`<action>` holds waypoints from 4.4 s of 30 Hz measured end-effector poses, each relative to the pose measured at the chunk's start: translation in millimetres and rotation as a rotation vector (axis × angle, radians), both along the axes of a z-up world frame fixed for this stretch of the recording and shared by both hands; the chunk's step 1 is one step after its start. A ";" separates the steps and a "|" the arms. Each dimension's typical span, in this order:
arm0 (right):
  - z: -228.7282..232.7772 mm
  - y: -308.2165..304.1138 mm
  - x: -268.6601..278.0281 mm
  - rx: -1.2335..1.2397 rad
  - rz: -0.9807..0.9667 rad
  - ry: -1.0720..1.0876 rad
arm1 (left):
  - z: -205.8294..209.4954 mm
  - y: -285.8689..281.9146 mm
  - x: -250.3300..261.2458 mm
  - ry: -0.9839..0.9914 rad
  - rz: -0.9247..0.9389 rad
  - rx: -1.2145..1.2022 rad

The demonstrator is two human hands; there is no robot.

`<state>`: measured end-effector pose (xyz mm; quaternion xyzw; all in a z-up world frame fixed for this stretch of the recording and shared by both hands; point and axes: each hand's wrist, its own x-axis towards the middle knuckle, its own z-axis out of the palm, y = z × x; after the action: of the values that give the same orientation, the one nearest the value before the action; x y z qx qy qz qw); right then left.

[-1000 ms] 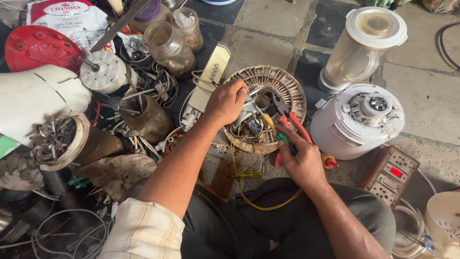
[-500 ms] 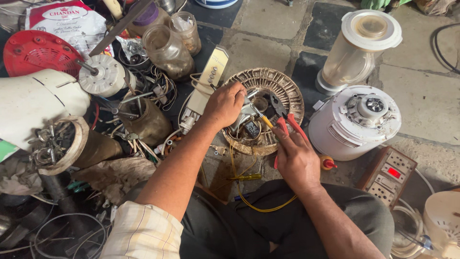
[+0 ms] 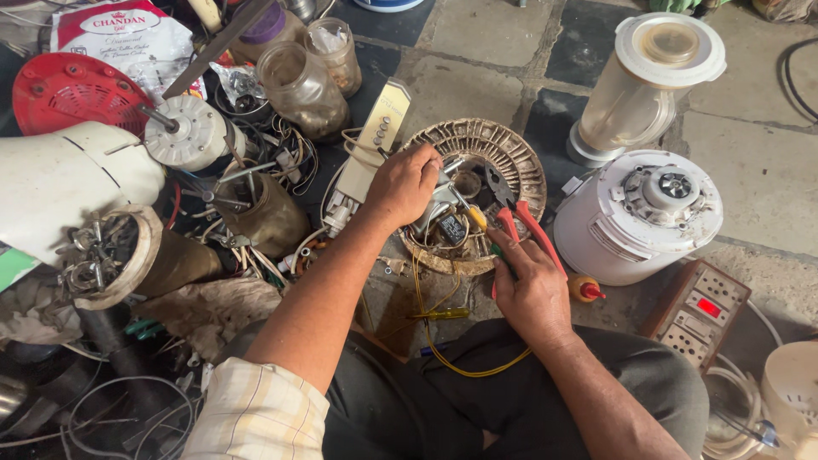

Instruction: The person works on a disassembled electrical motor, using a screwdriver to adjust internal components and wires. They then attach a white plastic fan housing to the motor shaft and secure it with the screwdriver.

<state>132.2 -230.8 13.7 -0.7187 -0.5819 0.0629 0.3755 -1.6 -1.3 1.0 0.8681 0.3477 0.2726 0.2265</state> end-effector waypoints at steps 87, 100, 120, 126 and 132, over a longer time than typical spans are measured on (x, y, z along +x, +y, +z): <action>26.3 -1.7 -57.5 -0.071 0.053 0.104 | -12.6 -58.7 -65.1 -0.381 0.070 0.075; 9.7 -1.7 -54.9 0.013 -0.022 -0.537 | -5.9 -49.0 -67.4 -0.391 -0.005 0.065; 6.8 15.8 -31.7 -0.410 -0.042 1.060 | -8.7 -37.6 -63.1 -0.458 -0.044 -0.008; -1.9 12.2 -33.7 -0.409 -0.031 1.303 | -8.6 -49.3 -63.5 -0.488 -0.005 0.034; -23.0 -3.5 -13.7 -0.079 -0.046 0.997 | -33.3 -45.0 -59.9 -0.667 0.123 -0.232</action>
<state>118.4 -234.3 -9.3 -0.6275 -0.3126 0.4122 0.5819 -61.4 -46.4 -32.4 0.6773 0.3348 0.5129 0.4077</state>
